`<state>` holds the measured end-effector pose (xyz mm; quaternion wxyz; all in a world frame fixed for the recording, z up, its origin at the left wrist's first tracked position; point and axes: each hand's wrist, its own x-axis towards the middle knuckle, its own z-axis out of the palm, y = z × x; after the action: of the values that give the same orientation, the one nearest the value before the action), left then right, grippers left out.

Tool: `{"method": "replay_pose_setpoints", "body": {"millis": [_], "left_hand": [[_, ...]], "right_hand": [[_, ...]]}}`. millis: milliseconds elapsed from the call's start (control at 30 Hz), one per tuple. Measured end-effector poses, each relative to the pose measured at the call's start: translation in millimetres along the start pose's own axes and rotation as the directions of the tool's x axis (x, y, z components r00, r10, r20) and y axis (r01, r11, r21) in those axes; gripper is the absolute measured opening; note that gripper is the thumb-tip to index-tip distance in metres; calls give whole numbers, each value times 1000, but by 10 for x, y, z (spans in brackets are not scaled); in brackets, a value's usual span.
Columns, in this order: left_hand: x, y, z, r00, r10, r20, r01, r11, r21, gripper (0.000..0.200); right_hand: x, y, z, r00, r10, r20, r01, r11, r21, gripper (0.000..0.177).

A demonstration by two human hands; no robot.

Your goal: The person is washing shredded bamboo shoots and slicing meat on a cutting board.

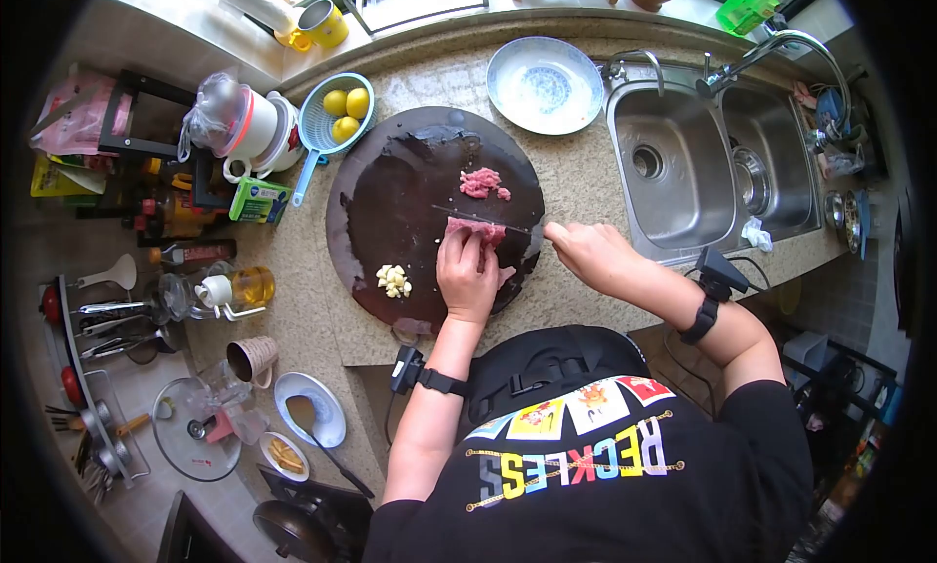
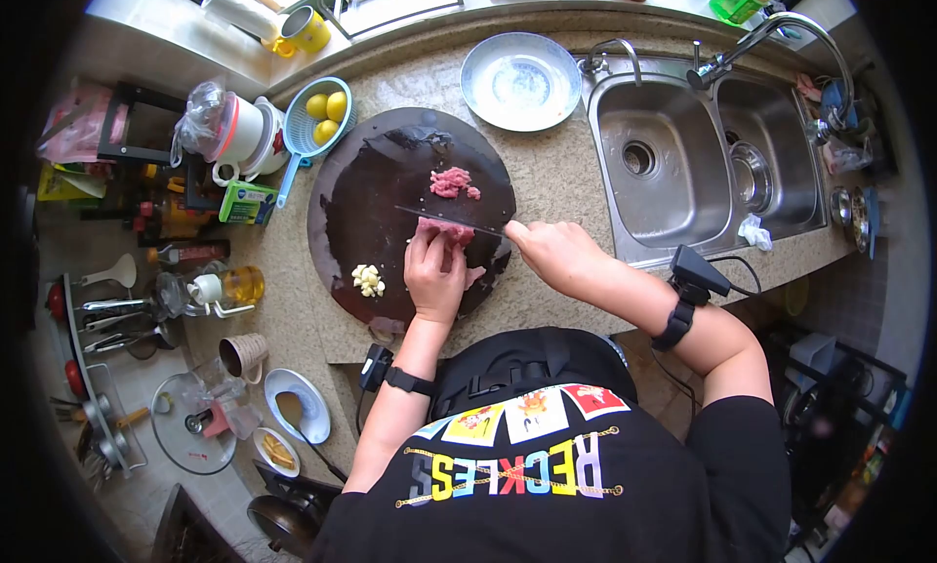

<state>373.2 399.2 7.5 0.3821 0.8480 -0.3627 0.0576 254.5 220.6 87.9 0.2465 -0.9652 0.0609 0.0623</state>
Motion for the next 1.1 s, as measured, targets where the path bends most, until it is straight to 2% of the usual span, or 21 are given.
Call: {"method": "replay_pose_setpoints", "body": {"millis": [200,433,533,633,767,833,933,1000,1067,1100], "left_hand": [[9,-36,2,1000,22,22,-22,1000,-11,24],[1,-53,34,999,32,31,-33,999,43,21],[12,-27,-14,994,45,99,-51,997,60,22],[30,-19,8,995,53,85,-59,996,67,22],[65,19,-20,990,117,81,-126,986,112,23],[37,-22,33,999,47,26,-49,995,92,25],[18,-44,25,996,13,83,-21,995,94,26],[14,-40,13,995,8,98,-17,996,91,26],[55,-22,19,994,6,107,-15,996,90,26],[80,0,19,998,27,63,-33,995,99,25]], "right_hand": [[-73,-34,-24,994,-18,104,35,985,-168,23],[-51,-38,-6,993,-35,113,51,988,-147,27],[-56,-86,-36,990,6,144,15,989,-148,28],[-41,-61,-19,985,38,168,-13,989,-149,27],[12,48,12,976,-13,217,27,998,-59,22],[55,72,1,971,-27,237,34,999,-28,21],[185,19,-3,962,-47,268,39,999,33,19],[292,-17,50,979,-92,182,71,990,122,19],[346,-14,89,979,-99,178,75,988,138,19],[361,-16,102,979,-105,175,78,985,156,19]]}}
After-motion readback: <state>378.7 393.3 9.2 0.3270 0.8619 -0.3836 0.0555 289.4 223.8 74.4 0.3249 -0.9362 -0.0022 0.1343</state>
